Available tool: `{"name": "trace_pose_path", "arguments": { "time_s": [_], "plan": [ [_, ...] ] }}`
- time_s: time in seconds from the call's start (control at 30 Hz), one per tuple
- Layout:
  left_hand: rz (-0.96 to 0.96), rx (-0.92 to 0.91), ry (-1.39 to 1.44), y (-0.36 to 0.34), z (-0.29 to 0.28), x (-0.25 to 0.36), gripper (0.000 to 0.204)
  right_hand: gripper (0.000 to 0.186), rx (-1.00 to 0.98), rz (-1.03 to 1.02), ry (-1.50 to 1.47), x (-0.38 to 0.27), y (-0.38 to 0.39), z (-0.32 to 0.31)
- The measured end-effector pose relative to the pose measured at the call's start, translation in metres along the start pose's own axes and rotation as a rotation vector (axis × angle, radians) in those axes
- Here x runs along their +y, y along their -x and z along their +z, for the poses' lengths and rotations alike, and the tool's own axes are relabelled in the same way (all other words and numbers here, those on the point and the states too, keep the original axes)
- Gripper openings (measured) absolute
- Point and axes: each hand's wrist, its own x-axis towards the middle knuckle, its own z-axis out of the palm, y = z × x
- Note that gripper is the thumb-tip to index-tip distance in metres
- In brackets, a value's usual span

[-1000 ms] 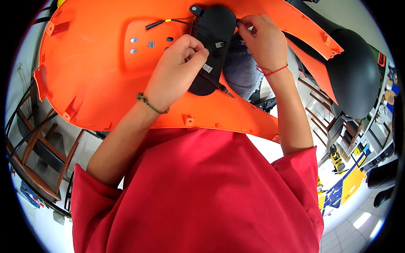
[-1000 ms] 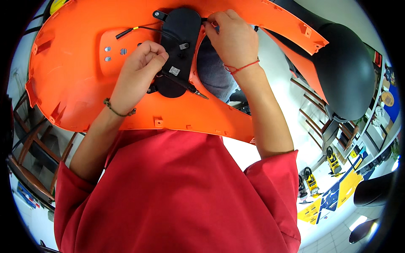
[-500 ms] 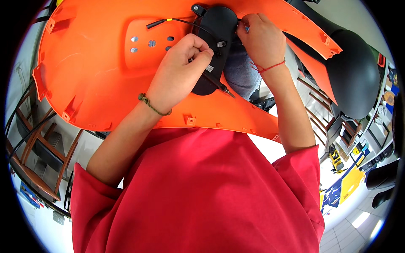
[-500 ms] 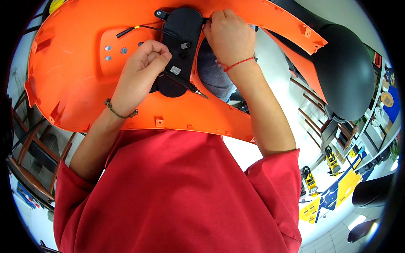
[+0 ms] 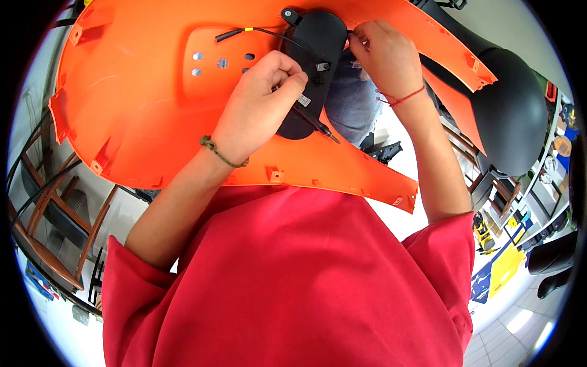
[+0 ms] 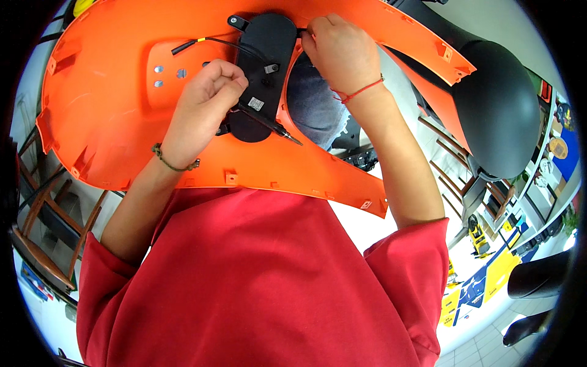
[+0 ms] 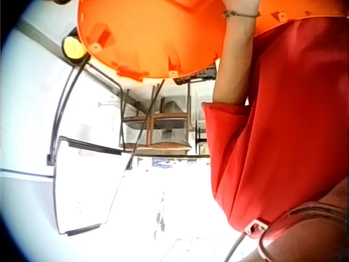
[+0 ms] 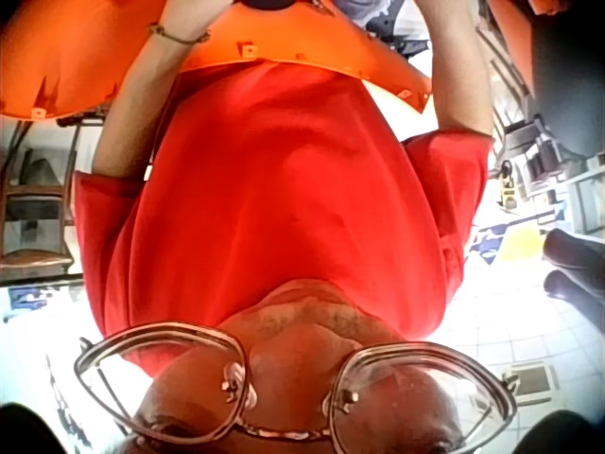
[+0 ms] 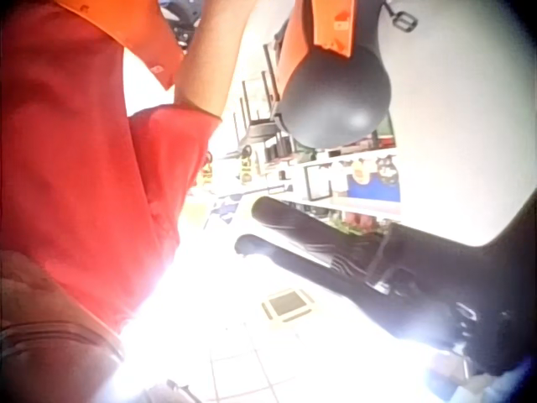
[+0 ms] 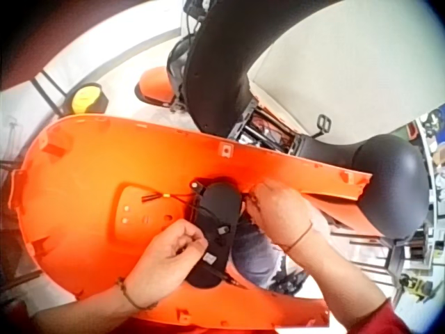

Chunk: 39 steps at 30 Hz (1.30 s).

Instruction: The person disassembles a black component from an orange fairing panel by removing screws with a hand tool, then aligns the component back onto the panel and secures it using a screwdriver.

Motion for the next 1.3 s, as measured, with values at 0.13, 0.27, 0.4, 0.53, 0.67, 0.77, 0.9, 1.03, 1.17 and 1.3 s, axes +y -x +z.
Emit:
{"name": "trace_pose_path", "arguments": {
  "time_s": [0.13, 0.27, 0.4, 0.53, 0.67, 0.77, 0.9, 1.03, 1.17, 1.3],
  "plan": [
    [0.002, -0.026, -0.009, -0.001, 0.000, 0.001, 0.014, 0.015, -0.015, 0.116, 0.071, -0.006, 0.001, 0.003],
    [0.001, -0.031, -0.016, 0.000, 0.000, 0.002, 0.014, 0.019, 0.057, -0.075, 0.066, 0.005, -0.001, 0.005],
    [-0.021, -0.018, -0.008, 0.000, -0.001, 0.001, 0.014, 0.019, 0.013, 0.048, 0.018, -0.007, -0.002, -0.005],
    [-0.011, -0.028, -0.009, 0.000, -0.002, 0.000, 0.014, 0.020, -0.084, 0.169, 0.107, -0.012, -0.002, -0.004],
    [-0.011, -0.032, -0.042, 0.001, -0.001, 0.006, 0.015, 0.022, -0.003, 0.011, 0.103, -0.003, -0.002, 0.002],
    [-0.018, -0.019, -0.028, 0.001, -0.002, 0.003, 0.015, 0.021, 0.027, 0.071, 0.086, -0.010, -0.003, -0.002],
    [-0.017, -0.019, -0.020, 0.001, -0.002, 0.004, 0.015, 0.020, -0.075, 0.188, 0.151, -0.014, -0.003, -0.004],
    [-0.027, -0.026, -0.022, 0.001, -0.002, 0.008, 0.015, 0.018, -0.029, 0.119, 0.215, -0.014, -0.001, 0.000],
    [-0.009, -0.022, -0.025, 0.001, -0.002, 0.006, 0.015, 0.017, 0.046, 0.028, 0.185, -0.015, 0.000, 0.000],
    [-0.001, -0.021, -0.032, 0.002, 0.000, 0.006, 0.009, 0.018, 0.003, 0.155, 0.161, -0.013, 0.001, 0.002]
  ]
}}
